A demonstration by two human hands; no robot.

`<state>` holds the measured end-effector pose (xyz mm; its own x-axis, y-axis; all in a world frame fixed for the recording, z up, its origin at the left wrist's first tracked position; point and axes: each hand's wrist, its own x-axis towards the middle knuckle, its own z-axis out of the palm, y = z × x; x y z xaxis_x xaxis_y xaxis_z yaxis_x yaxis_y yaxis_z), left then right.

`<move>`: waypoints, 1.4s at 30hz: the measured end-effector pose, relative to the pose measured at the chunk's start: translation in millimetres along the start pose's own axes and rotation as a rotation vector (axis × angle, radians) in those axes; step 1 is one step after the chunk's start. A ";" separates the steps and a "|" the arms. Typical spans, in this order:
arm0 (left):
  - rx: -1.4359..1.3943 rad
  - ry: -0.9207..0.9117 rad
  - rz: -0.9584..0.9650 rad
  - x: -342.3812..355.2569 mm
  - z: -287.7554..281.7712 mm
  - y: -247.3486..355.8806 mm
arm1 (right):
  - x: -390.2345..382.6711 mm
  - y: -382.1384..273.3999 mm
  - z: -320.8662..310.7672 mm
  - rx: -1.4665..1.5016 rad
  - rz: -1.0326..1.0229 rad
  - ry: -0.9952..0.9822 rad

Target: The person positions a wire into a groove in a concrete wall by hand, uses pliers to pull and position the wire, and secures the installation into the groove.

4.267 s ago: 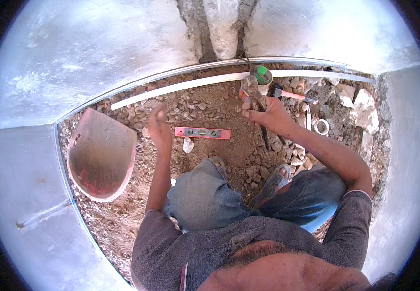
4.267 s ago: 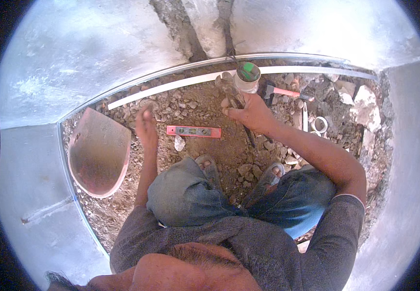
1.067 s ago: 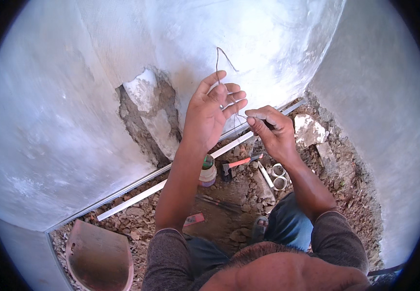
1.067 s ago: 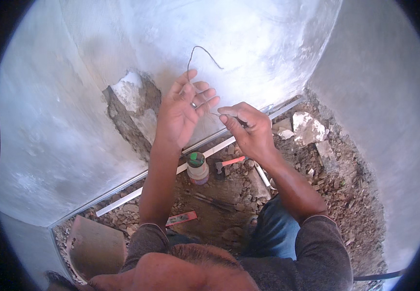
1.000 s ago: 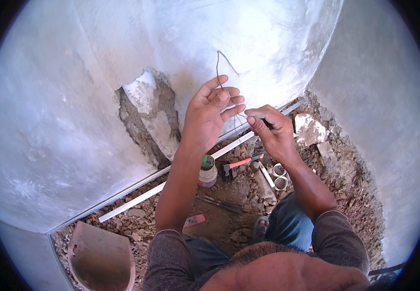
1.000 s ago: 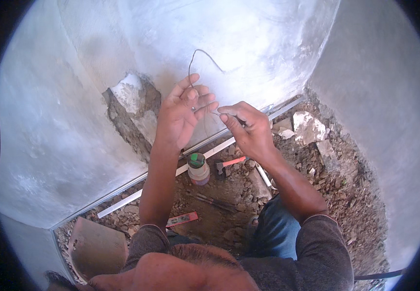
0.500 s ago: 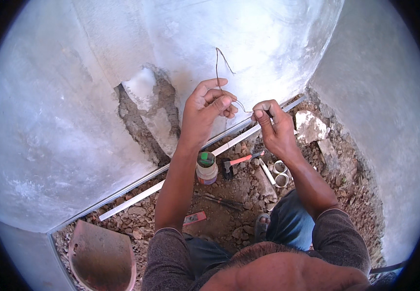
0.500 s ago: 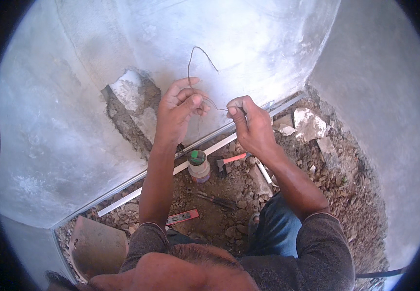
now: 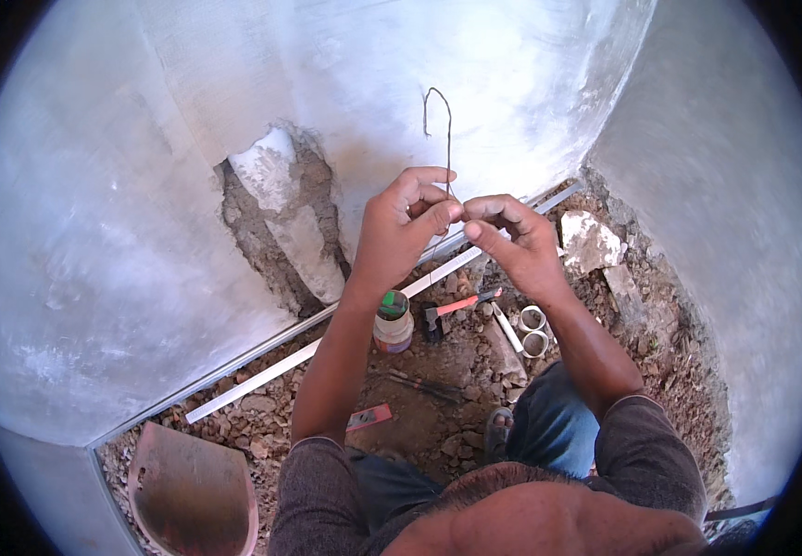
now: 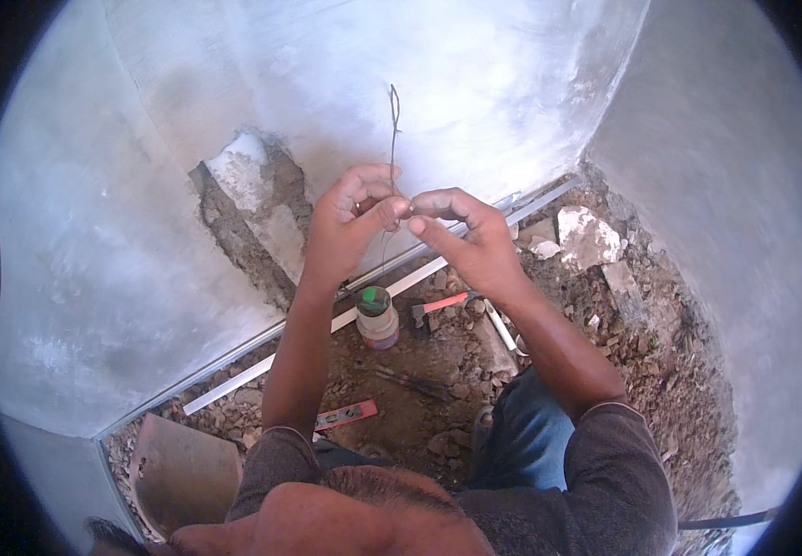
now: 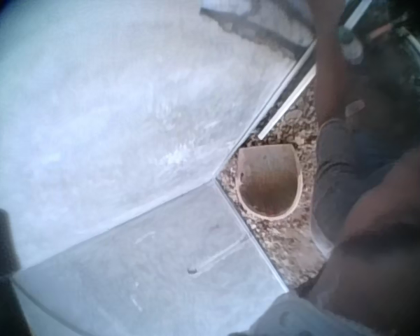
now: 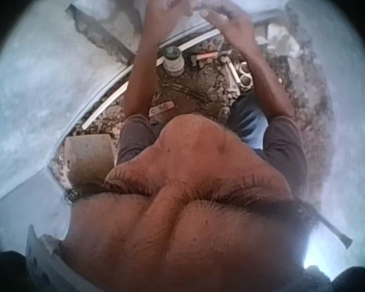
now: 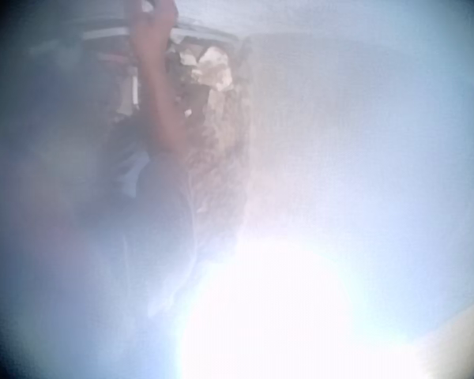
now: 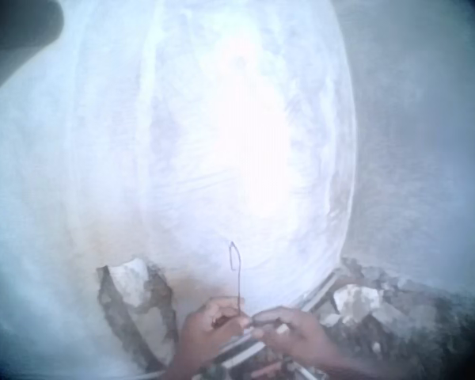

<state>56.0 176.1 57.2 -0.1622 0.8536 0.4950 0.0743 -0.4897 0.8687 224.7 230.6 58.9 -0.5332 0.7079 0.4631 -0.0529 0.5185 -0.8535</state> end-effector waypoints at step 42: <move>0.075 0.047 0.146 -9.2 60.4 -39.7 | 5.7 21.8 -10.1 0.020 0.002 0.203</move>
<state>114.0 198.4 19.1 -0.1900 0.7639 0.6167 0.1737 -0.5921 0.7870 229.0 250.8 45.3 -0.3523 0.7923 0.4981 -0.0700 0.5085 -0.8582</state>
